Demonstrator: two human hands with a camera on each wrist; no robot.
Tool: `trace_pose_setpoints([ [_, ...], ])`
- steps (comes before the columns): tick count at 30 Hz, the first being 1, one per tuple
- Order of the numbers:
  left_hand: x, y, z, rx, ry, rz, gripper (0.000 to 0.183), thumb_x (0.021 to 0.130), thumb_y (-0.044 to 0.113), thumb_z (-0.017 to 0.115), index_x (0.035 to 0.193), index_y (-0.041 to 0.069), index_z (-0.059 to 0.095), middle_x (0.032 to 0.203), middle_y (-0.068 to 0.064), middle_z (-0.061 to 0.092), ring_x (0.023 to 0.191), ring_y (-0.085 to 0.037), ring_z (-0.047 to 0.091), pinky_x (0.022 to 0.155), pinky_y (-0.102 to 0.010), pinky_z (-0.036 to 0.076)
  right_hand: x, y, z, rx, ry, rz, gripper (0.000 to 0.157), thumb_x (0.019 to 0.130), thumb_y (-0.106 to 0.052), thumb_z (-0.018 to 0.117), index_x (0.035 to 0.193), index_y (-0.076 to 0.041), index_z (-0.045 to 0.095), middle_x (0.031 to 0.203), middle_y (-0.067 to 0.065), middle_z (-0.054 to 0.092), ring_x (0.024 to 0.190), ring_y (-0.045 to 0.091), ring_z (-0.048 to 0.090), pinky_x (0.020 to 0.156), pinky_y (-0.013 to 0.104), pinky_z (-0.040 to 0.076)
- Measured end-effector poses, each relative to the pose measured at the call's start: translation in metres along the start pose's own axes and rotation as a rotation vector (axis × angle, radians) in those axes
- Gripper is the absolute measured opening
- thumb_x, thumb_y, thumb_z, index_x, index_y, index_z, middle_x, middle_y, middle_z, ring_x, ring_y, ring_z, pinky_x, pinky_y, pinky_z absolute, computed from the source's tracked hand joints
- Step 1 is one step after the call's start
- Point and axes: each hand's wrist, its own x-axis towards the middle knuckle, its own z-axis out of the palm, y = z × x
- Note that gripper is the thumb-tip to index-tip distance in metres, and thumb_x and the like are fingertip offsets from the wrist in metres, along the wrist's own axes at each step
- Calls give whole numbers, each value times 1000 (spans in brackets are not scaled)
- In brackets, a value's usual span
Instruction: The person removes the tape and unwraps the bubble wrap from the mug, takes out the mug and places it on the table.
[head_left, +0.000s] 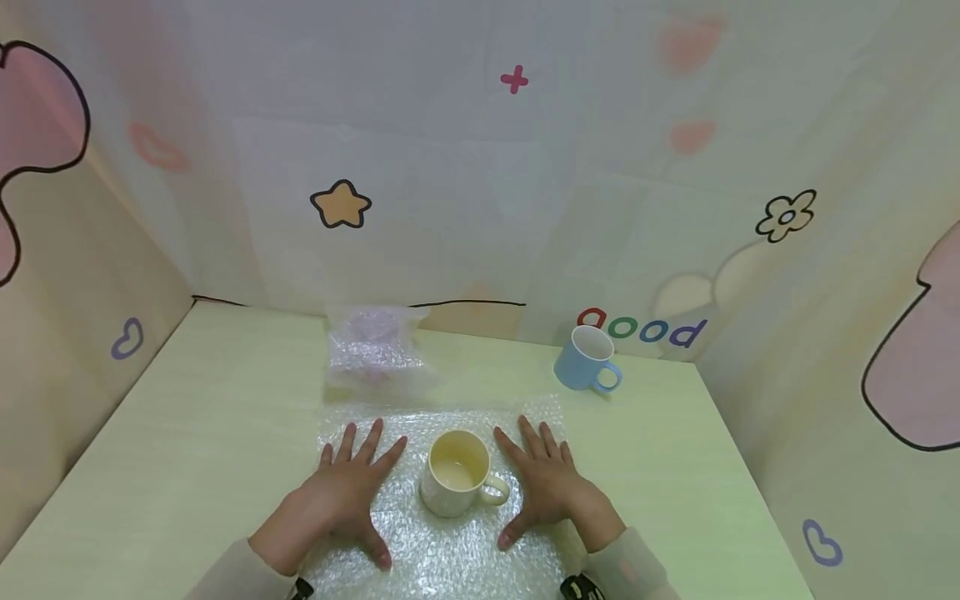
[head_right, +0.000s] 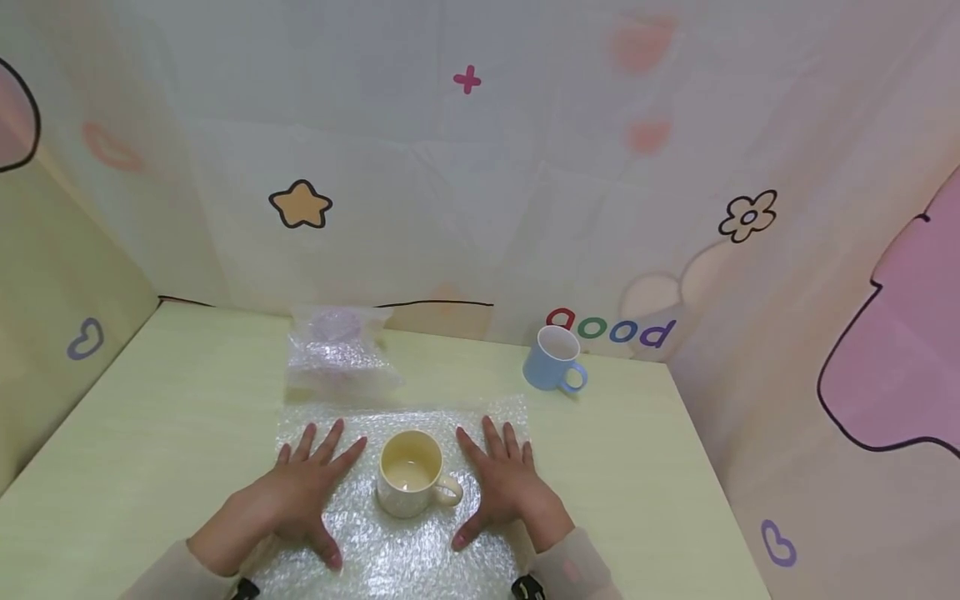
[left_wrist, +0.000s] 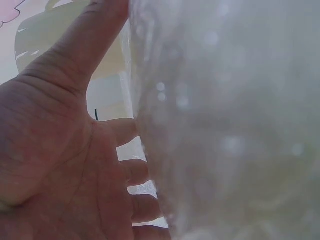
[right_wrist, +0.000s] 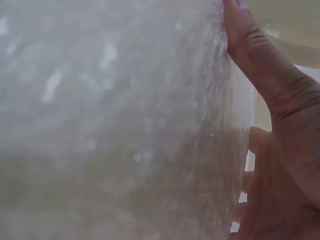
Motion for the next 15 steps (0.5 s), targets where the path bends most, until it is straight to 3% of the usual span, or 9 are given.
trace_pose_setpoints([
  [15, -4, 0, 1, -58, 10, 13, 152, 39, 58, 98, 165, 17, 24, 172, -25, 2, 154, -59, -1, 116, -80, 11, -4, 3, -3, 41, 2, -20, 151, 46, -67, 95, 167, -26, 15, 174, 23, -2, 157, 55, -3, 119, 79, 8],
])
